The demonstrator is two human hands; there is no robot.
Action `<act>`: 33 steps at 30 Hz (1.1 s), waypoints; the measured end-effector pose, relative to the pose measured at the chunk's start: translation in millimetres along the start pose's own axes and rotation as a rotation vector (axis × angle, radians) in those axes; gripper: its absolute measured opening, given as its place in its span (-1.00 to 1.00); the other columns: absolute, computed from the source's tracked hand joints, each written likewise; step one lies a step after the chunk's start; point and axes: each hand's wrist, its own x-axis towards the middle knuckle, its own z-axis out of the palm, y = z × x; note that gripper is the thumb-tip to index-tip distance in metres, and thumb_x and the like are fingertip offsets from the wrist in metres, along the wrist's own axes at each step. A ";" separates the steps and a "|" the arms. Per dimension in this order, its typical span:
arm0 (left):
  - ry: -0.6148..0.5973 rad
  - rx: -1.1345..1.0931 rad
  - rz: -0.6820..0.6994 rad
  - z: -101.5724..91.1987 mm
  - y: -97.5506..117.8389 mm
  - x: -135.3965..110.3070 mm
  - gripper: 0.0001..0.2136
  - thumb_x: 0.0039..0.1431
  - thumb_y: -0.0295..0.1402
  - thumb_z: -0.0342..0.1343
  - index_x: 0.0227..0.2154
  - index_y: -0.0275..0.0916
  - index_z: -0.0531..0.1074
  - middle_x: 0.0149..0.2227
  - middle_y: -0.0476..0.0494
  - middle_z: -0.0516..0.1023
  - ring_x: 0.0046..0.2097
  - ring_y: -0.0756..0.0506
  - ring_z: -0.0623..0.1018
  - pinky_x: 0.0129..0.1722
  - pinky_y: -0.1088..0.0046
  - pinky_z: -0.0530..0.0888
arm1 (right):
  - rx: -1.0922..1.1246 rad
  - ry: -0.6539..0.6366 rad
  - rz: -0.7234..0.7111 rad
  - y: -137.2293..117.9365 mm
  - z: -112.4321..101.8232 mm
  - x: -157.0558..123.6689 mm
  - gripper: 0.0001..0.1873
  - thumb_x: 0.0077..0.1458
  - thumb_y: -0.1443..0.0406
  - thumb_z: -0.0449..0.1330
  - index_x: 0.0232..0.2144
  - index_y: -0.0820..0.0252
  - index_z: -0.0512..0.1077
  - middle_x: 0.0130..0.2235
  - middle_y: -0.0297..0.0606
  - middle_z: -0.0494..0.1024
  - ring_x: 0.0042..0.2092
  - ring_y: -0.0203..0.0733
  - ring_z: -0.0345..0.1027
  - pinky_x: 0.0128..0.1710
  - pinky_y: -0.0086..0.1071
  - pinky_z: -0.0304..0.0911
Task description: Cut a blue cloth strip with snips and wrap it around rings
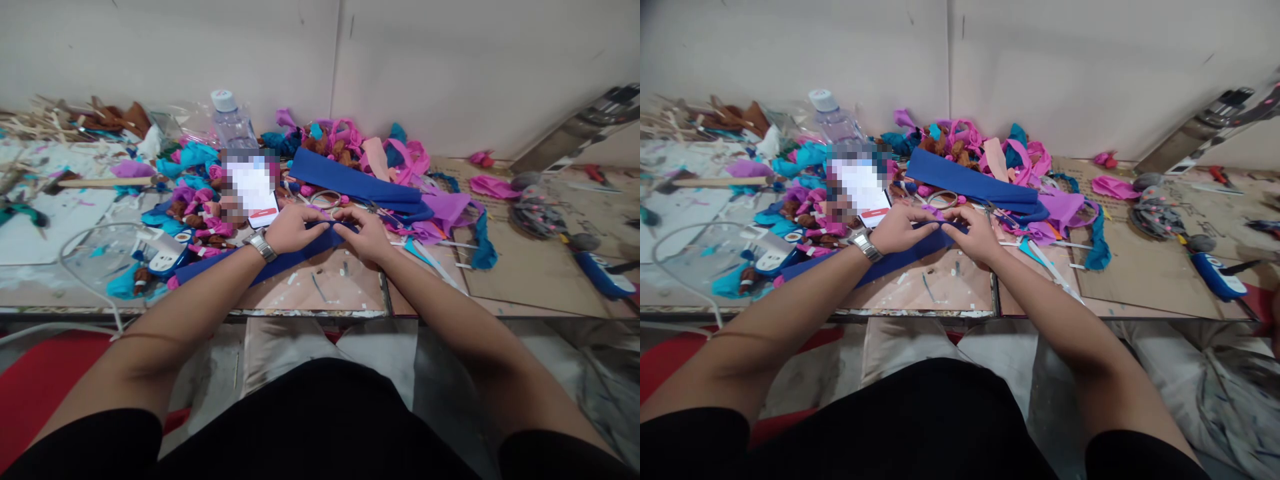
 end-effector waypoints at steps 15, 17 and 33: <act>-0.074 -0.028 0.026 -3.6 -0.6 2.6 -0.68 0.33 -0.14 0.14 -0.18 -0.25 0.70 -0.27 -0.09 0.73 -0.27 -0.11 0.64 -0.22 0.39 0.48 | -0.007 0.051 -0.015 -3.6 2.1 -1.4 -0.85 0.19 0.21 0.34 -0.27 0.17 0.66 -0.26 -0.25 0.73 -0.20 -0.12 0.59 -0.14 -0.29 0.44; -0.086 -0.052 0.013 -3.3 -1.7 3.0 -0.68 0.33 -0.15 0.13 -0.18 -0.25 0.70 -0.27 -0.09 0.73 -0.26 -0.11 0.64 -0.19 0.39 0.50 | -0.009 0.052 -0.043 -5.5 2.1 -1.7 -0.86 0.20 0.24 0.33 -0.25 0.17 0.66 -0.24 -0.25 0.74 -0.18 -0.12 0.61 -0.12 -0.30 0.46; -0.033 -0.359 -0.002 -2.2 -9.7 7.5 -0.78 0.16 -0.39 0.18 -0.14 -0.24 0.59 -0.06 -0.15 0.71 -0.04 -0.14 0.68 0.10 0.26 0.55 | -0.049 0.102 -0.156 -3.7 2.2 -2.1 -0.90 0.23 0.31 0.34 -0.24 0.11 0.68 -0.18 -0.22 0.77 -0.11 -0.07 0.66 0.00 -0.22 0.49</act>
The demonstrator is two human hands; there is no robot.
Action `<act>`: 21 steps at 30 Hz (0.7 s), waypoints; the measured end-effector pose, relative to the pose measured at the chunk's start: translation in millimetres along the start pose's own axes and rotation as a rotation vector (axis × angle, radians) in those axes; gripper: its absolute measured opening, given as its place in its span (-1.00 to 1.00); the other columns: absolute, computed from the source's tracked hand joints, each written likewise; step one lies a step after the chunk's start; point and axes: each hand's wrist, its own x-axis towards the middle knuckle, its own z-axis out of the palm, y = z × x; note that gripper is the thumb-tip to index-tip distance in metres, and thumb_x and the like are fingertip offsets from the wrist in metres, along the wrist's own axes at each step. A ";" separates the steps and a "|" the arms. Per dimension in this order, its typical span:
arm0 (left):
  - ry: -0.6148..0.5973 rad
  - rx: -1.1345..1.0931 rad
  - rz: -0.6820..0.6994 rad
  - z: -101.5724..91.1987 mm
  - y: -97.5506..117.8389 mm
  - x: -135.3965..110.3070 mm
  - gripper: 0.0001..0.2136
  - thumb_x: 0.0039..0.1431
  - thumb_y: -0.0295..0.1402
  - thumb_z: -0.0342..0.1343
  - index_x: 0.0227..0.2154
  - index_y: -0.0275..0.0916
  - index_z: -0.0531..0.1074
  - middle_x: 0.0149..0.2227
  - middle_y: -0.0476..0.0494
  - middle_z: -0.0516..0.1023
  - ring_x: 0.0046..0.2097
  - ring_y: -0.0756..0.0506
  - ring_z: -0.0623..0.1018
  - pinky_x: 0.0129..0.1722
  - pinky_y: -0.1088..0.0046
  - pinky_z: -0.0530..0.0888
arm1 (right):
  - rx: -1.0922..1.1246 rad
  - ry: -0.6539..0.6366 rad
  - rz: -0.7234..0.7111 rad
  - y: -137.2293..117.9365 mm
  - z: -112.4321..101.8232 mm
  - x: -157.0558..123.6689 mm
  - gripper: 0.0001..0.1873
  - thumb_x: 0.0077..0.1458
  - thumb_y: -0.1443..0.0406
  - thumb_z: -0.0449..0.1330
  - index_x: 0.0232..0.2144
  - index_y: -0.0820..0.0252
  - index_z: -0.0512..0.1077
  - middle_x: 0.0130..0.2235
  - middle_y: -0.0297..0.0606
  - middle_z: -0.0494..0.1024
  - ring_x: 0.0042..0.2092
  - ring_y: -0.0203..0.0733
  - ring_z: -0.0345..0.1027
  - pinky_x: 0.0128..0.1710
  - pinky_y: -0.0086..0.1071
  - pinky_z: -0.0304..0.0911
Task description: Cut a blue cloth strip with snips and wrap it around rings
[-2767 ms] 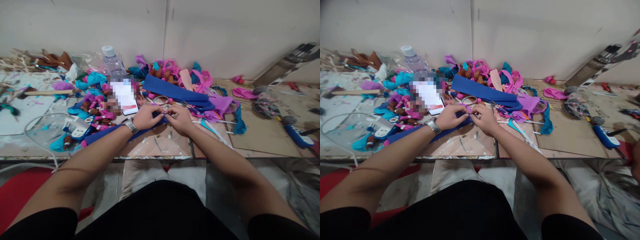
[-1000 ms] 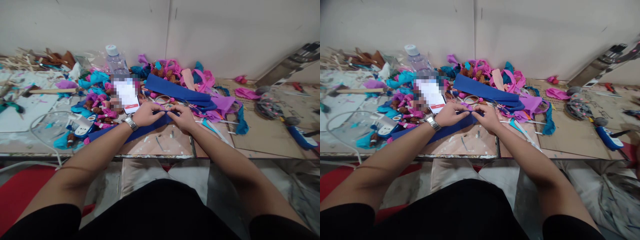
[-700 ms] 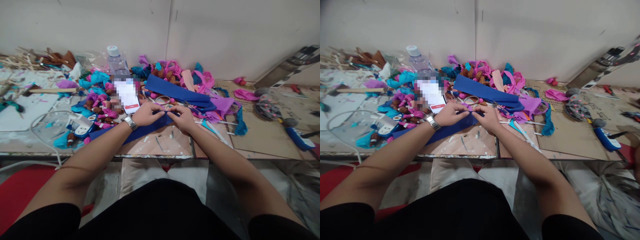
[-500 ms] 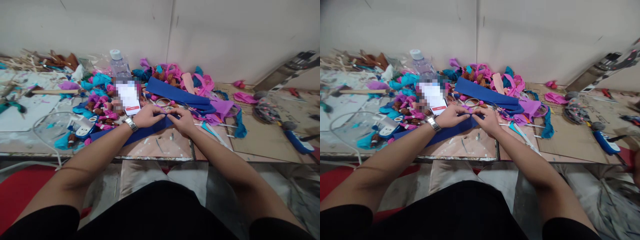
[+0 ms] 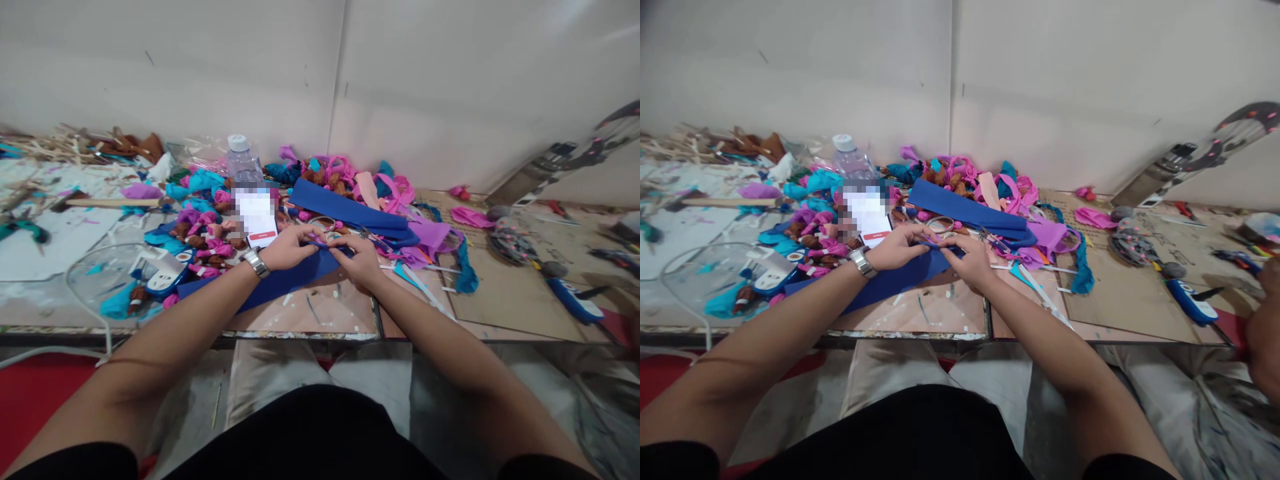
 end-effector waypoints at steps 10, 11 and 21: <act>-0.006 -0.047 -0.039 1.7 -2.5 -0.7 -0.82 0.19 -0.29 0.23 -0.18 -0.23 0.58 -0.11 -0.17 0.69 -0.08 -0.16 0.66 0.04 0.24 0.54 | 0.041 -0.004 0.072 -3.1 1.4 -0.6 -0.89 0.21 0.30 0.33 -0.23 0.11 0.68 -0.16 -0.22 0.77 -0.09 -0.06 0.66 0.04 -0.21 0.50; -0.005 -0.049 -0.042 2.2 -1.7 -1.3 -0.80 0.19 -0.26 0.26 -0.18 -0.23 0.58 -0.10 -0.18 0.69 -0.06 -0.17 0.66 0.06 0.23 0.53 | 0.044 -0.003 0.077 -2.8 2.0 -0.9 -0.89 0.22 0.30 0.33 -0.22 0.11 0.68 -0.15 -0.22 0.77 -0.09 -0.06 0.66 0.04 -0.20 0.50; 0.043 -0.006 -0.075 7.1 1.2 -2.0 -0.63 0.26 0.02 0.26 -0.23 -0.23 0.57 -0.18 -0.19 0.67 -0.10 -0.18 0.63 -0.01 0.24 0.54 | 0.001 -0.003 0.049 -2.9 3.2 -2.3 -0.90 0.22 0.28 0.34 -0.23 0.10 0.68 -0.17 -0.22 0.76 -0.11 -0.07 0.65 0.01 -0.21 0.51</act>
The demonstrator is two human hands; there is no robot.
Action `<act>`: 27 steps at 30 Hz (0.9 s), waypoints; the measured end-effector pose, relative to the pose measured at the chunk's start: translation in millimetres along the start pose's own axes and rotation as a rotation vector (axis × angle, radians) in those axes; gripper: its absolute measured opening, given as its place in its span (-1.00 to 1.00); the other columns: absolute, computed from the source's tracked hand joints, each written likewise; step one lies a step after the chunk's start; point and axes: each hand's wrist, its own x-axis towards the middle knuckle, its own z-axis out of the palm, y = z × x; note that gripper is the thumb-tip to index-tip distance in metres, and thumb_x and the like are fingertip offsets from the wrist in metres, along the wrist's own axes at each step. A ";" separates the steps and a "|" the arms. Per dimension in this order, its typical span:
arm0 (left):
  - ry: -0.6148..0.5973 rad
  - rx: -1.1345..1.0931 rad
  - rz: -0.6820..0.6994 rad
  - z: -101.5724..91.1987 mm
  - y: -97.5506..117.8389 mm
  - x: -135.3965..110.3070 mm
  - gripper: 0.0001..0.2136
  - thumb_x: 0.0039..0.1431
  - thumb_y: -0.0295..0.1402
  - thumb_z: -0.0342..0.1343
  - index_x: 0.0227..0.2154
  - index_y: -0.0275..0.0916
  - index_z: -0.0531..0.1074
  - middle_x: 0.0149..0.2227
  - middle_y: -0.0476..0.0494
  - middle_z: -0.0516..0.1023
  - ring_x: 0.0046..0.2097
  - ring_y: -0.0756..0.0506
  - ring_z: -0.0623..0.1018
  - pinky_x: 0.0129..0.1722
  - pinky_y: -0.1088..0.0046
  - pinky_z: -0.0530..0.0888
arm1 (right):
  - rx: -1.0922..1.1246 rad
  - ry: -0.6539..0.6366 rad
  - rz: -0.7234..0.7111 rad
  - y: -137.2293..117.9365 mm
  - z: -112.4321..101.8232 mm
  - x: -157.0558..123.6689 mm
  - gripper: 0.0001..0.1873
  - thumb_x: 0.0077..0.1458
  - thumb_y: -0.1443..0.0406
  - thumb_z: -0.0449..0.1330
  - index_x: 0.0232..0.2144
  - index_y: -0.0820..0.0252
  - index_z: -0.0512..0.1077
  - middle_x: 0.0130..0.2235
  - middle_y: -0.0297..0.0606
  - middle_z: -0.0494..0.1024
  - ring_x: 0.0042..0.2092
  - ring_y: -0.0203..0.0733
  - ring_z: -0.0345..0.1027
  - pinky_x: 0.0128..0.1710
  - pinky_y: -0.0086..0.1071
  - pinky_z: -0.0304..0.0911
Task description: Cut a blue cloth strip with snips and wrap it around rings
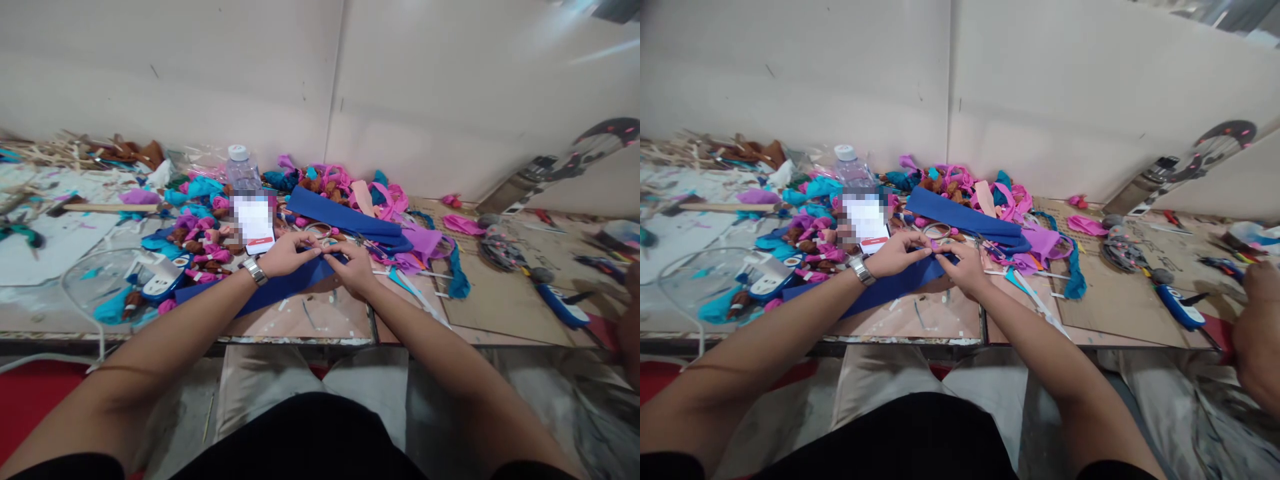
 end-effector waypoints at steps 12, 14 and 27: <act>-0.002 0.026 0.052 -0.6 -1.3 -1.1 -0.70 0.20 -0.12 0.31 -0.15 -0.22 0.56 -0.06 -0.23 0.68 0.02 -0.22 0.66 0.18 0.09 0.54 | 0.041 0.025 0.022 -2.7 1.3 1.7 -0.88 0.20 0.27 0.32 -0.23 0.11 0.68 -0.17 -0.21 0.77 -0.11 -0.07 0.65 0.01 -0.21 0.51; 0.012 0.034 0.052 0.1 -1.7 -0.8 -0.73 0.22 -0.13 0.28 -0.17 -0.22 0.56 -0.09 -0.22 0.68 -0.01 -0.21 0.67 0.14 0.11 0.55 | 0.043 0.026 0.035 -3.1 1.9 1.6 -0.88 0.20 0.28 0.32 -0.24 0.11 0.68 -0.18 -0.22 0.76 -0.11 -0.08 0.65 0.01 -0.21 0.50; 0.037 -0.033 0.056 0.2 -0.6 1.6 -0.80 0.16 -0.28 0.23 -0.20 -0.24 0.59 -0.17 -0.15 0.70 -0.15 -0.13 0.65 -0.09 0.33 0.54 | 0.093 0.058 0.030 1.5 5.8 0.4 -0.89 0.18 0.27 0.34 -0.28 0.13 0.68 -0.21 -0.21 0.76 -0.13 -0.10 0.64 -0.01 -0.24 0.50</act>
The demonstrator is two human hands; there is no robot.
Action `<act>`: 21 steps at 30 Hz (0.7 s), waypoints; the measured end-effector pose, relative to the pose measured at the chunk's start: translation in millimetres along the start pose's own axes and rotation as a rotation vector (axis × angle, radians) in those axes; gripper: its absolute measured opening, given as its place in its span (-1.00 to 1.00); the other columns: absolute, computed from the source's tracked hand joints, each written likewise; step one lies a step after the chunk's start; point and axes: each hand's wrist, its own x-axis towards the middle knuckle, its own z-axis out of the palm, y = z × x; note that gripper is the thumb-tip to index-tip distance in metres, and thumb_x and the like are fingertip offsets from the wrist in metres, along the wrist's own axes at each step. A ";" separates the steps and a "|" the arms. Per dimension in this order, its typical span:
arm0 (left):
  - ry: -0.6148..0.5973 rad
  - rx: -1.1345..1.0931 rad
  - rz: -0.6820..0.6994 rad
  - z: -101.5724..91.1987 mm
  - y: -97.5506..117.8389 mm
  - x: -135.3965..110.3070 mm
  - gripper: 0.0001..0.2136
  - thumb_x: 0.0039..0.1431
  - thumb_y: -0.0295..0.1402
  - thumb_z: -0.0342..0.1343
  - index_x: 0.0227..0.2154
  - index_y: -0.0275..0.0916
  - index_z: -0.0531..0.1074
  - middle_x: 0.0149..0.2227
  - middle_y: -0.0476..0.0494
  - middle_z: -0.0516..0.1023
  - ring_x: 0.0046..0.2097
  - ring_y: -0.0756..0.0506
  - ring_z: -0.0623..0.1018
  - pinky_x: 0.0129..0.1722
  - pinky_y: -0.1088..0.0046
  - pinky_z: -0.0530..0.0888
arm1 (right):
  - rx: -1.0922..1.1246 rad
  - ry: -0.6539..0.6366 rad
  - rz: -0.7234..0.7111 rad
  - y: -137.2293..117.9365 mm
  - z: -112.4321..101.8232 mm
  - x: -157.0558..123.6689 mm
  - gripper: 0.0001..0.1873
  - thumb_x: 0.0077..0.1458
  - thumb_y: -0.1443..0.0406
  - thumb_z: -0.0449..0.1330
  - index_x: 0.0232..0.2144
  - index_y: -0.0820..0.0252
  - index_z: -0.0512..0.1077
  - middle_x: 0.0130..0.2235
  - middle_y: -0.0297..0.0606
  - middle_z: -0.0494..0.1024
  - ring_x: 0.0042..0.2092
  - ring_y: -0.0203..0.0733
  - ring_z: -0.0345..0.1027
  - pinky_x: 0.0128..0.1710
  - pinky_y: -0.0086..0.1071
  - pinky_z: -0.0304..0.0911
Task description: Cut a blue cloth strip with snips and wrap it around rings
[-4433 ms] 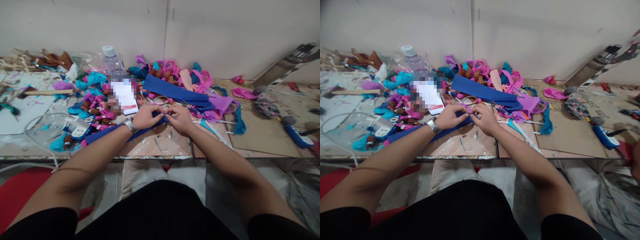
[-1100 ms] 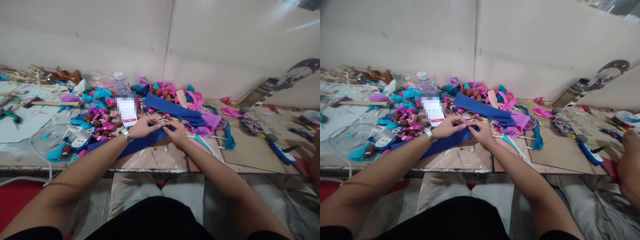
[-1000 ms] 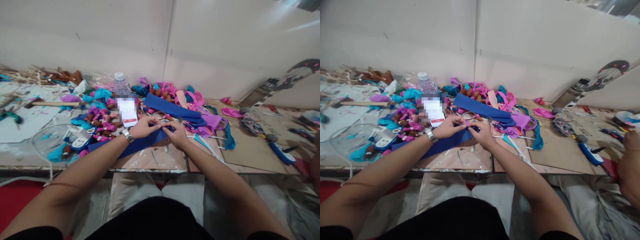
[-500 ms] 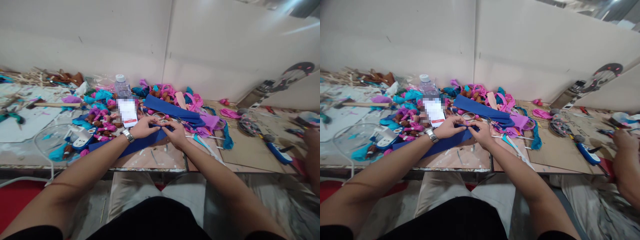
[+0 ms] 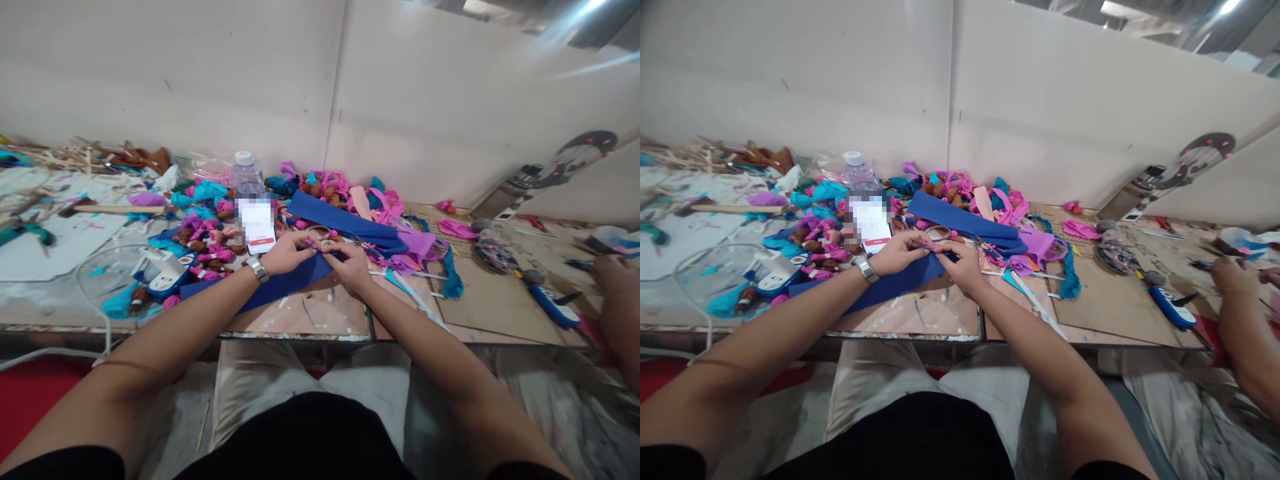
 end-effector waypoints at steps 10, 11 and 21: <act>0.025 0.065 0.045 -8.0 1.1 2.5 -0.81 0.19 -0.32 0.11 -0.22 -0.23 0.59 -0.18 -0.12 0.69 -0.11 -0.14 0.62 -0.01 0.29 0.50 | -0.010 0.048 0.003 6.5 -0.7 -0.2 -0.88 0.17 0.26 0.35 -0.26 0.07 0.71 -0.20 -0.26 0.77 -0.13 -0.07 0.66 0.00 -0.21 0.50; 0.027 0.078 0.043 -9.0 1.3 2.7 -0.80 0.20 -0.32 0.09 -0.22 -0.23 0.59 -0.17 -0.12 0.69 -0.10 -0.15 0.62 0.00 0.28 0.50 | -0.013 0.051 0.002 7.0 -1.1 0.0 -0.88 0.17 0.26 0.35 -0.26 0.06 0.71 -0.20 -0.26 0.77 -0.13 -0.07 0.66 0.00 -0.20 0.50; -0.010 0.196 0.087 -9.3 7.5 -3.1 -0.71 0.20 -0.38 0.09 -0.04 -0.22 0.53 -0.04 -0.12 0.66 -0.06 -0.16 0.62 0.03 0.28 0.49 | -0.027 0.047 -0.035 7.3 -5.5 0.5 -0.90 0.18 0.28 0.36 -0.27 0.08 0.71 -0.21 -0.25 0.77 -0.13 -0.09 0.65 -0.01 -0.23 0.49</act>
